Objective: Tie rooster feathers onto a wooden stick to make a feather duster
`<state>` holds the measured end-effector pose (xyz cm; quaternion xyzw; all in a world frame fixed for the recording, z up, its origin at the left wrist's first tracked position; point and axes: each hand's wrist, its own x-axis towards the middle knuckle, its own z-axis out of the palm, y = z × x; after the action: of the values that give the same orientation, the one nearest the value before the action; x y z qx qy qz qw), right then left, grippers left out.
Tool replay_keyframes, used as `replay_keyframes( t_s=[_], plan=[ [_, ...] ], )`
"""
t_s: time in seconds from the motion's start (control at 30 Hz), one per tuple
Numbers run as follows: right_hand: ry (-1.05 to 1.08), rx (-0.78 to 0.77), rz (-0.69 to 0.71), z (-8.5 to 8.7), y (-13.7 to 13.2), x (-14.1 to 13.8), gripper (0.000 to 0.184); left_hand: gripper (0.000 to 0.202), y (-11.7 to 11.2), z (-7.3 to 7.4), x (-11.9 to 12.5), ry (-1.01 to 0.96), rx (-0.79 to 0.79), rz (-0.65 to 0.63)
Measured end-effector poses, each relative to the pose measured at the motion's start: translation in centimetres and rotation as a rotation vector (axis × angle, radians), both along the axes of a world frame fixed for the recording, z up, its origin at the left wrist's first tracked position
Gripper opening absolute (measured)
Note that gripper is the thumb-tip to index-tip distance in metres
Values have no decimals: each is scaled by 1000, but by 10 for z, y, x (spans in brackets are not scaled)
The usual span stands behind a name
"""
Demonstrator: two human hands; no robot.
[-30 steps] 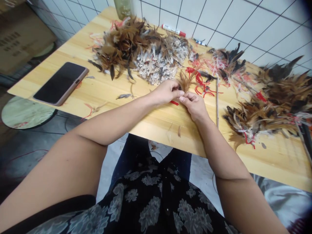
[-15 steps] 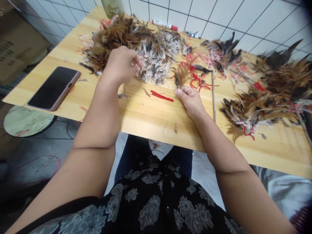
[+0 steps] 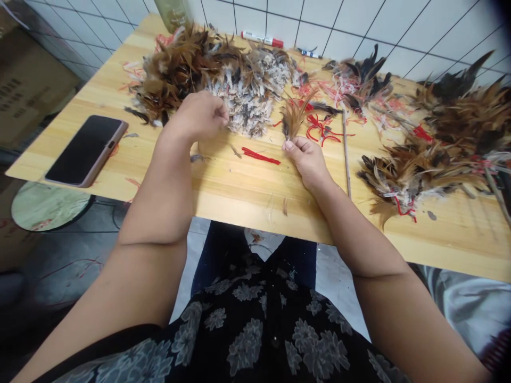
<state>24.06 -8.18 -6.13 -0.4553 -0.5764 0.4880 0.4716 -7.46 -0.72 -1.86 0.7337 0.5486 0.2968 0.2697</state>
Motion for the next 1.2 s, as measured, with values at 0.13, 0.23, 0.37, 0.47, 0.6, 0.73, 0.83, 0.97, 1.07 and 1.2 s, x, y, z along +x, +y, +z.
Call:
replay_keyframes(
  t_s=[0.13, 0.23, 0.37, 0.47, 0.6, 0.73, 0.83, 0.97, 1.07, 1.2],
  plan=[
    [-7, 11, -18, -1, -1, -1, 66, 20, -27, 24, 20, -63, 8, -29],
    [0, 18, -7, -1, -1, -1, 64, 23, -42, 35, 37, -84, -12, -79],
    [-41, -9, -16, -4, 2, -1, 61, 15, -48, 34, 56, -86, -32, -153],
    [-75, -27, -21, -8, 5, -1, 62, 13, -47, 27, 67, -85, -77, -195],
    [-85, -19, -15, -12, 8, -1, 65, 7, -48, 20, 77, -22, -34, -204],
    [-95, -13, -27, -14, 8, -3, 67, 9, -51, 17, 82, 22, 16, -208],
    [-120, -8, -29, -15, 8, -5, 65, 12, -51, 16, 84, -27, -36, -208],
    [-148, 24, -17, -13, 9, -7, 66, 15, -50, 11, 89, -156, -69, -228],
    [-159, 27, -7, -11, 8, -7, 69, 17, -50, 7, 92, -234, -73, -253],
    [-172, 11, -3, -8, 7, -8, 72, 17, -51, 6, 95, -243, -88, -239]
  ],
)
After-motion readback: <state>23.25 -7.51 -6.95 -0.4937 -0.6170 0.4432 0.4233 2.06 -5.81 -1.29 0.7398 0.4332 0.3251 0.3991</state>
